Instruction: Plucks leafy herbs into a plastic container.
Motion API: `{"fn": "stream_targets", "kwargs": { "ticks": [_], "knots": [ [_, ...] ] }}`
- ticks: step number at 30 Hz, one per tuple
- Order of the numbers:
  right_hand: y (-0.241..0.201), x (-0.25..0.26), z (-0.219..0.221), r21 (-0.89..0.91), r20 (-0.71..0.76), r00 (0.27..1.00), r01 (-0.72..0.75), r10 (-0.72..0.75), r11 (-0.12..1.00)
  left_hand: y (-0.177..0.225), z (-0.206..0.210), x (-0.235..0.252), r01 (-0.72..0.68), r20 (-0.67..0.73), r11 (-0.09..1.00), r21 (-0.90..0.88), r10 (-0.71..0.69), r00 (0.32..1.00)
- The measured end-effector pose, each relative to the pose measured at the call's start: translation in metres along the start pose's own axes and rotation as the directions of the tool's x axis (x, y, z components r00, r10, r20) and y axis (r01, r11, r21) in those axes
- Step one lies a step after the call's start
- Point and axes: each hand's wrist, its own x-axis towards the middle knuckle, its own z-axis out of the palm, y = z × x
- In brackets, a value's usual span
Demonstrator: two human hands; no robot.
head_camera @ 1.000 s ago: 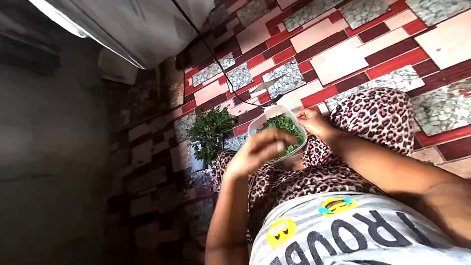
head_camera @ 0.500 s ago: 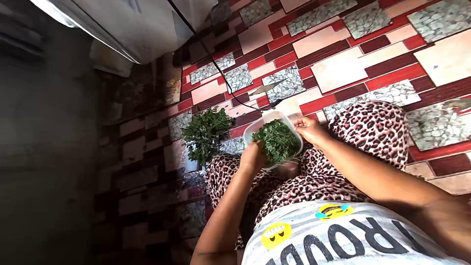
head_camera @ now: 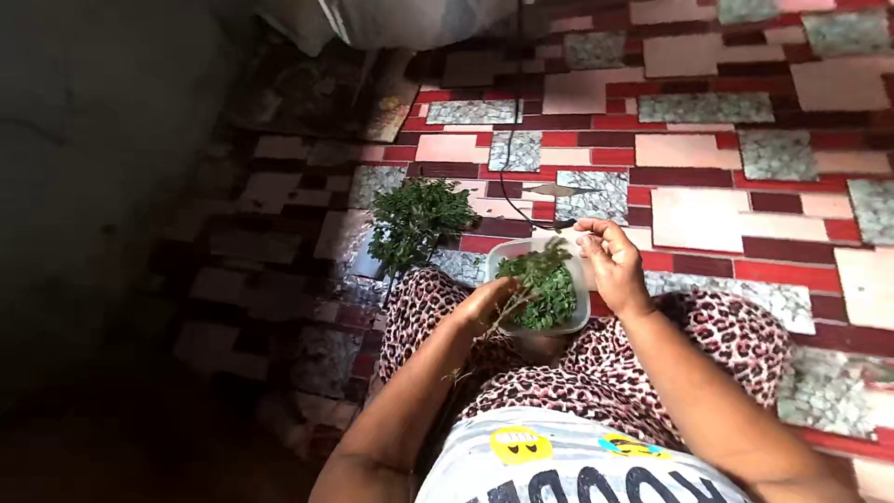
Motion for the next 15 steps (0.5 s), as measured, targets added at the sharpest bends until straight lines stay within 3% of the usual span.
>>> {"fn": "stream_targets", "kwargs": {
  "ticks": [2,5,11,15],
  "knots": [
    [-0.003,0.011,0.004,0.030,0.036,0.999,0.022,-0.024,0.999,0.001,0.000,-0.003,-0.049,0.024,0.999,0.006,0.049,0.999],
    [0.013,0.014,0.013,0.135,-0.037,0.998,0.045,-0.040,0.990,0.008,-0.006,-0.005,-0.111,0.044,0.994,-0.023,0.112,0.993],
    [0.068,0.010,0.001,0.091,-0.204,0.979,0.001,0.018,0.996,0.033,-0.014,-0.005,-0.170,-0.161,0.951,0.257,0.216,0.963],
    [0.048,0.005,0.003,-0.023,-0.199,0.933,0.302,-0.300,0.953,0.006,-0.010,0.016,-0.217,-0.188,0.947,0.238,0.264,0.946]
  ]
}}
